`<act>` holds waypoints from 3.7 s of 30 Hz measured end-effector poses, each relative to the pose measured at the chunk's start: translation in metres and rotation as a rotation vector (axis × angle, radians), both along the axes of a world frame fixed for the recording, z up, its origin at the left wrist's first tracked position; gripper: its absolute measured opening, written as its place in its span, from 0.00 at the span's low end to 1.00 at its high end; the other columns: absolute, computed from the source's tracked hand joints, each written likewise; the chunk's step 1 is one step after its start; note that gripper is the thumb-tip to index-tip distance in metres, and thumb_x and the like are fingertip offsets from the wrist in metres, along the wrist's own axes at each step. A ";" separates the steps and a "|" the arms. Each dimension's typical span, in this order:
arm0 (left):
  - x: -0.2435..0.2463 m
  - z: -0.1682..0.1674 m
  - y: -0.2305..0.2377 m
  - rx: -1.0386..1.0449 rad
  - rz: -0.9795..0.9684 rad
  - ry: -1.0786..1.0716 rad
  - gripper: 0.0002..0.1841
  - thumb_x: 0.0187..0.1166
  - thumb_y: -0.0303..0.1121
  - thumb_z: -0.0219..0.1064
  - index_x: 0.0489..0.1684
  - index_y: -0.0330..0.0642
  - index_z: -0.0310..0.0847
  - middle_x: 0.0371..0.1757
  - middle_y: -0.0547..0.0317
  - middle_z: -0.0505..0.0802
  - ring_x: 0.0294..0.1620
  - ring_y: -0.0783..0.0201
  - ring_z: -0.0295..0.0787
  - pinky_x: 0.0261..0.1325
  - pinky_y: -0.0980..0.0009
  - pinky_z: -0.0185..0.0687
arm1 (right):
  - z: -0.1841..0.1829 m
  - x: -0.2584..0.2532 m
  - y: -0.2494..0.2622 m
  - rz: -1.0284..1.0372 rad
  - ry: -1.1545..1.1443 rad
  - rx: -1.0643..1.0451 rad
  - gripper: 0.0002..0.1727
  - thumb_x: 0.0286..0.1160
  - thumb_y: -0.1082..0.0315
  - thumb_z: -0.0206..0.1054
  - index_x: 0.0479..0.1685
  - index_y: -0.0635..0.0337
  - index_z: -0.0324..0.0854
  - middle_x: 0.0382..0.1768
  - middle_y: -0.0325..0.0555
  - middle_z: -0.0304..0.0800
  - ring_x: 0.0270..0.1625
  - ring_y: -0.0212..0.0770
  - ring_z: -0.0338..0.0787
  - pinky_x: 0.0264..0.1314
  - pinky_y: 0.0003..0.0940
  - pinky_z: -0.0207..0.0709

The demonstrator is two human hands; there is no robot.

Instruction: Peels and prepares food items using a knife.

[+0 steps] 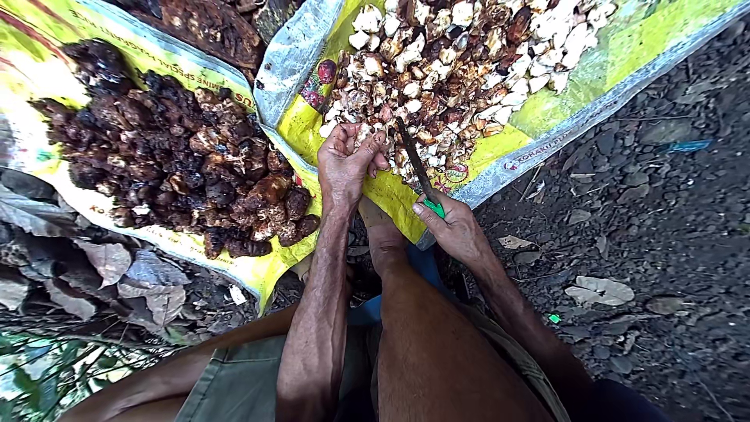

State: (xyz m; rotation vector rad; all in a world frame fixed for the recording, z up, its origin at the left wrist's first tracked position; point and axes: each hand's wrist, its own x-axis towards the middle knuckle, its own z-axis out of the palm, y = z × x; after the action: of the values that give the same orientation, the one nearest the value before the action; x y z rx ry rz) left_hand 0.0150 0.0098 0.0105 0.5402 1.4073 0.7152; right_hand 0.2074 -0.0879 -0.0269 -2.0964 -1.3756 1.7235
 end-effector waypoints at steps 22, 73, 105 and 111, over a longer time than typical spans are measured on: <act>-0.010 -0.005 0.008 0.044 -0.078 0.053 0.18 0.92 0.29 0.54 0.78 0.42 0.72 0.42 0.54 0.93 0.22 0.69 0.81 0.22 0.80 0.73 | -0.004 0.003 -0.002 -0.040 0.004 0.006 0.16 0.86 0.49 0.60 0.46 0.51 0.82 0.18 0.32 0.70 0.18 0.28 0.71 0.23 0.29 0.66; -0.017 -0.025 -0.010 -0.109 0.172 -0.438 0.25 0.96 0.41 0.34 0.68 0.45 0.80 0.41 0.56 0.88 0.22 0.71 0.77 0.22 0.80 0.73 | 0.014 -0.005 0.007 0.183 -0.028 0.047 0.18 0.86 0.47 0.59 0.42 0.51 0.81 0.18 0.31 0.70 0.20 0.29 0.71 0.24 0.30 0.65; -0.016 -0.020 -0.012 -0.063 0.155 -0.311 0.14 0.96 0.37 0.46 0.63 0.45 0.77 0.39 0.60 0.85 0.22 0.72 0.75 0.27 0.81 0.76 | 0.011 -0.006 0.002 0.175 -0.042 0.022 0.18 0.86 0.47 0.59 0.39 0.52 0.79 0.18 0.32 0.69 0.20 0.30 0.70 0.24 0.30 0.64; -0.022 -0.015 -0.012 0.012 -0.055 -0.195 0.18 0.92 0.31 0.51 0.77 0.41 0.73 0.42 0.55 0.86 0.28 0.69 0.79 0.35 0.77 0.79 | 0.009 -0.006 0.001 0.169 -0.059 0.011 0.19 0.86 0.47 0.59 0.44 0.54 0.81 0.20 0.34 0.71 0.22 0.31 0.72 0.26 0.32 0.66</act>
State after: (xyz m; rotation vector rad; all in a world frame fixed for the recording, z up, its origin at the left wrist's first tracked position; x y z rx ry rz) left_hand -0.0074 -0.0017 -0.0050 0.5031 1.2035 0.7127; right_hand 0.2013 -0.0874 -0.0180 -2.0955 -1.6179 1.7210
